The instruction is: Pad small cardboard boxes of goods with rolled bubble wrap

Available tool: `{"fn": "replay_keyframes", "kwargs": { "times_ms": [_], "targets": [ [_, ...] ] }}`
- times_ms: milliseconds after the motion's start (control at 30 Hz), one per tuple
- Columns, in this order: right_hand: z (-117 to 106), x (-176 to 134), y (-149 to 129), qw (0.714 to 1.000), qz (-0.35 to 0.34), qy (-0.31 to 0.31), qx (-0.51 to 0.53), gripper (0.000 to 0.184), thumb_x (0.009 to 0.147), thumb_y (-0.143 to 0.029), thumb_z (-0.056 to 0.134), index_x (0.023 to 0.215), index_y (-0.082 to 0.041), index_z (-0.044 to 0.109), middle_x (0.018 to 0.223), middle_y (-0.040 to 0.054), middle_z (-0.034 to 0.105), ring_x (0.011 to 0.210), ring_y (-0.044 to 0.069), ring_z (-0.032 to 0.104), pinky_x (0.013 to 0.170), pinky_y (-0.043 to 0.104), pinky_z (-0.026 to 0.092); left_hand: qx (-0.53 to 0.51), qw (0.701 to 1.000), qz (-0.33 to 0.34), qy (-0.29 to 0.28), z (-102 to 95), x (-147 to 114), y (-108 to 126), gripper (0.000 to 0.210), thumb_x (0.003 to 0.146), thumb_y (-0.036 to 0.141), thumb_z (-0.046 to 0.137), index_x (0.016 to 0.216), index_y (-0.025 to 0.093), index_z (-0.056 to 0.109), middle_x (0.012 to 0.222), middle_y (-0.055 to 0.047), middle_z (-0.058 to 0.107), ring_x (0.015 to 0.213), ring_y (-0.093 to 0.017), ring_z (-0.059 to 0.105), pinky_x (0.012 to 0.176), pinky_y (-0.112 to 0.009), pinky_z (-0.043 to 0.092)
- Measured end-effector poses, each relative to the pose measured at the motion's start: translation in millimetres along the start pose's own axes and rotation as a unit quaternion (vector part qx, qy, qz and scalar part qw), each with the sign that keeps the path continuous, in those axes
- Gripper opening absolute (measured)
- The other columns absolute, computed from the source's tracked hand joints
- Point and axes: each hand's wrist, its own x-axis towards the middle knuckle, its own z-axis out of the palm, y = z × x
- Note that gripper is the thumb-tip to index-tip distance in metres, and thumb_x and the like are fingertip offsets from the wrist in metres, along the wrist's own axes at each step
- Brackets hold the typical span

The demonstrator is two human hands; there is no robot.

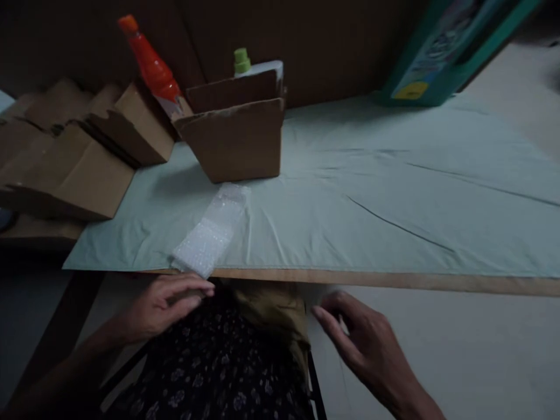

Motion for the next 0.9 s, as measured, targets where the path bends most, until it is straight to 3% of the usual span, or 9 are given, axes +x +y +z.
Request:
{"fn": "replay_keyframes", "kwargs": {
  "times_ms": [100, 167, 233, 400, 567, 700, 900],
  "targets": [
    [44, 36, -47, 0.978, -0.204, -0.033, -0.029, 0.009, 0.092, -0.041, 0.062, 0.093, -0.040, 0.071, 0.087, 0.0035, 0.076, 0.075, 0.026, 0.072, 0.064, 0.043, 0.061, 0.032, 0.994, 0.002, 0.109, -40.9, -10, -30, 0.024, 0.095, 0.030, 0.057, 0.105, 0.023, 0.078, 0.098, -0.006, 0.079, 0.093, -0.020, 0.074, 0.083, -0.033, 0.061],
    [75, 55, -68, 0.944, -0.313, -0.047, -0.095, 0.018, 0.096, -0.030, 0.060, 0.111, -0.031, 0.071, 0.114, 0.0074, 0.076, 0.101, 0.027, 0.073, 0.080, 0.045, 0.062, 0.077, 0.986, 0.013, 0.144, -57.3, -12, -53, 0.025, 0.095, 0.024, 0.055, 0.107, 0.020, 0.076, 0.101, -0.006, 0.078, 0.093, -0.019, 0.073, 0.081, -0.030, 0.061],
    [99, 68, -83, 0.913, -0.367, -0.072, -0.162, 0.028, 0.097, -0.023, 0.060, 0.124, -0.023, 0.067, 0.135, 0.0126, 0.068, 0.121, 0.031, 0.065, 0.091, 0.050, 0.059, 0.130, 0.978, 0.043, 0.159, -64.9, -12, -73, 0.027, 0.094, 0.018, 0.053, 0.111, 0.019, 0.075, 0.103, -0.006, 0.076, 0.097, -0.018, 0.072, 0.085, -0.030, 0.060],
    [132, 82, -111, 0.892, -0.374, -0.112, -0.229, 0.052, 0.094, -0.027, 0.069, 0.142, -0.013, 0.055, 0.151, 0.0207, 0.055, 0.135, 0.035, 0.053, 0.100, 0.053, 0.053, 0.214, 0.953, 0.146, 0.156, -65.2, -10, -102, 0.037, 0.090, 0.006, 0.054, 0.121, 0.018, 0.070, 0.123, -0.010, 0.069, 0.116, -0.021, 0.064, 0.101, -0.036, 0.056],
    [154, 82, -121, 0.890, -0.357, -0.125, -0.254, 0.053, 0.093, -0.030, 0.070, 0.141, -0.012, 0.055, 0.149, 0.0206, 0.057, 0.135, 0.036, 0.053, 0.103, 0.054, 0.049, 0.236, 0.943, 0.213, 0.099, -68.7, -4, -114, 0.046, 0.091, 0.007, 0.058, 0.135, 0.017, 0.060, 0.145, -0.014, 0.059, 0.143, -0.029, 0.047, 0.116, -0.047, 0.047],
    [172, 77, -118, 0.896, -0.339, -0.099, -0.268, 0.045, 0.094, -0.024, 0.068, 0.137, -0.011, 0.058, 0.145, 0.0209, 0.061, 0.132, 0.036, 0.055, 0.105, 0.055, 0.047, 0.271, 0.929, 0.249, 0.036, -68.0, 4, -126, 0.049, 0.090, 0.012, 0.062, 0.139, 0.016, 0.055, 0.140, -0.013, 0.064, 0.140, -0.032, 0.049, 0.114, -0.050, 0.047],
    [175, 86, -123, 0.921, -0.331, -0.052, -0.196, 0.024, 0.101, -0.015, 0.055, 0.123, -0.015, 0.064, 0.129, 0.0126, 0.073, 0.120, 0.027, 0.065, 0.098, 0.045, 0.049, 0.232, 0.942, 0.242, 0.025, -69.1, 16, -132, 0.051, 0.088, 0.016, 0.069, 0.136, 0.016, 0.055, 0.134, -0.012, 0.067, 0.128, -0.029, 0.057, 0.107, -0.045, 0.050]
  ]
}}
